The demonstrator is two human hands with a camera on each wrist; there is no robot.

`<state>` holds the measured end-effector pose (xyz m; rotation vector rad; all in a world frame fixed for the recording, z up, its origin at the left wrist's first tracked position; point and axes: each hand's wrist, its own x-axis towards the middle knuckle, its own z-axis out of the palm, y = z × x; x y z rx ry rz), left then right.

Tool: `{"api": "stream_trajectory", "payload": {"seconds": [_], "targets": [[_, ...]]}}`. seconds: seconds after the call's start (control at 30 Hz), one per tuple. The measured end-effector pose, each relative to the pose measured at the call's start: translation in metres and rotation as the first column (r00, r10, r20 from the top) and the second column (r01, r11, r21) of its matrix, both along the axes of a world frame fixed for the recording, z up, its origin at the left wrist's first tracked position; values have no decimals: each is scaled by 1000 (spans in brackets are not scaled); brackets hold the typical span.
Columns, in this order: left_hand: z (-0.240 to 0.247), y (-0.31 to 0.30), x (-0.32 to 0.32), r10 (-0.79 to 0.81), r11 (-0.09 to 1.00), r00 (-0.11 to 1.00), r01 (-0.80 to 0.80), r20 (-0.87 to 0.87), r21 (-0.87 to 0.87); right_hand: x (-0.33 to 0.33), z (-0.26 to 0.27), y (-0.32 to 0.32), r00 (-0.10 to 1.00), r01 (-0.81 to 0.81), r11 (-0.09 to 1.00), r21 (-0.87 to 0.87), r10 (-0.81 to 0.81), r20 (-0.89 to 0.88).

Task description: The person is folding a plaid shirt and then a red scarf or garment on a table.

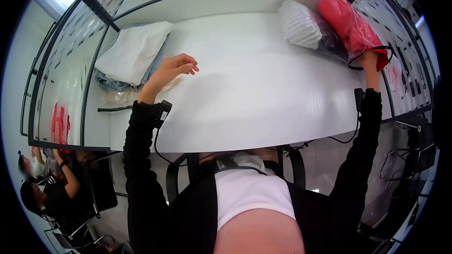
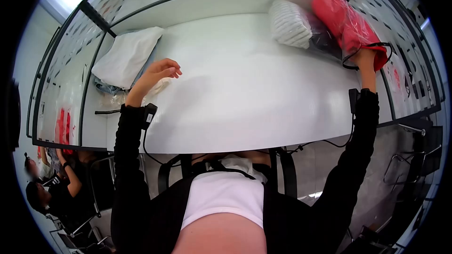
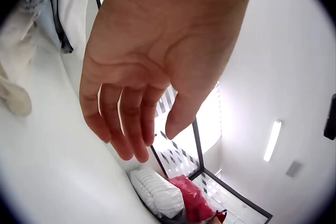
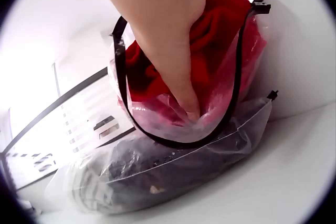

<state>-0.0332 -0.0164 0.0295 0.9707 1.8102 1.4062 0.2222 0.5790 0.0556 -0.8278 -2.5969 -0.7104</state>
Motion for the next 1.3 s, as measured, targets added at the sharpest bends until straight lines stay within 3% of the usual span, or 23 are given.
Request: {"api": "stream_trajectory", "payload": {"seconds": [0.03,0.07,0.1,0.17,0.2,0.27,0.33,0.43,0.5,0.53,0.57,0.67,0.77,0.83,0.87,0.93,0.97,1.03,1.07,1.13,1.2,1.23,1.3], "targets": [[0,2,3,-11,1000,1000,11,6,-1,-3,-4,8,999,-42,999,22,43,-30],[3,5,7,-10,999,1000,10,8,-31,-6,-5,18,996,56,998,43,-59,68],[3,5,9,-26,998,1000,26,1,-49,-8,-12,49,998,56,998,-32,-54,38],[3,6,11,-65,995,998,63,-19,-77,0,-16,67,919,-191,978,-85,148,-365],[4,7,12,-80,995,996,78,-28,-57,4,-15,81,839,-376,924,-76,304,-451],[2,7,11,-89,994,996,87,-29,-72,-4,13,67,908,-266,964,29,260,-328],[0,8,10,-103,992,994,101,-20,-78,-12,47,30,908,-250,968,18,241,-342],[3,11,9,-120,992,992,117,-49,-55,-17,64,-3,697,-469,879,89,430,-573],[9,15,10,-116,993,985,113,-128,-30,-18,81,-39,584,-444,856,266,502,-638],[16,18,13,-79,996,981,73,-174,-44,-17,99,-83,283,-748,653,-118,152,-947],[21,20,14,-42,998,974,31,-223,-53,-13,115,-107,131,-876,466,-127,-26,-991],[24,28,10,15,1000,973,-19,-232,-18,3,146,-144,96,-945,288,-157,-216,-972],[31,39,16,107,991,972,-86,-210,106,1,127,-156,142,-970,141,-198,-332,-932],[32,43,26,151,960,982,-117,-118,253,-13,89,-168,254,-957,25,-288,-404,-879],[23,45,32,193,890,981,-186,26,416,-24,64,-177,331,-935,-33,-352,-434,-838],[-6,29,6,18,990,992,-34,121,134,-51,5,-197,524,-843,-153,-516,-457,-719],[-12,28,16,13,943,954,-111,299,312,-66,-30,-214,623,-771,-206,-603,-441,-646],[-7,33,28,276,904,851,-388,446,181,-85,-72,-236,772,-625,-278,-729,-358,-525],[-7,32,33,400,853,762,-512,509,97,-88,-77,-243,824,-561,-304,-770,-294,-485],[-16,33,21,391,845,799,-508,456,168,-82,-58,-242,878,-471,-360,-805,-101,-468],[-14,42,1,410,786,789,-560,457,263,-81,-29,-233,902,-424,-319,-848,-64,-427],[15,41,6,372,776,780,-559,504,292,-77,-24,-229,914,-398,-300,-867,-54,-401],[35,26,-20,512,708,744,-649,430,280,-61,-25,-215,868,-488,-399,-776,-126,-481]]}}
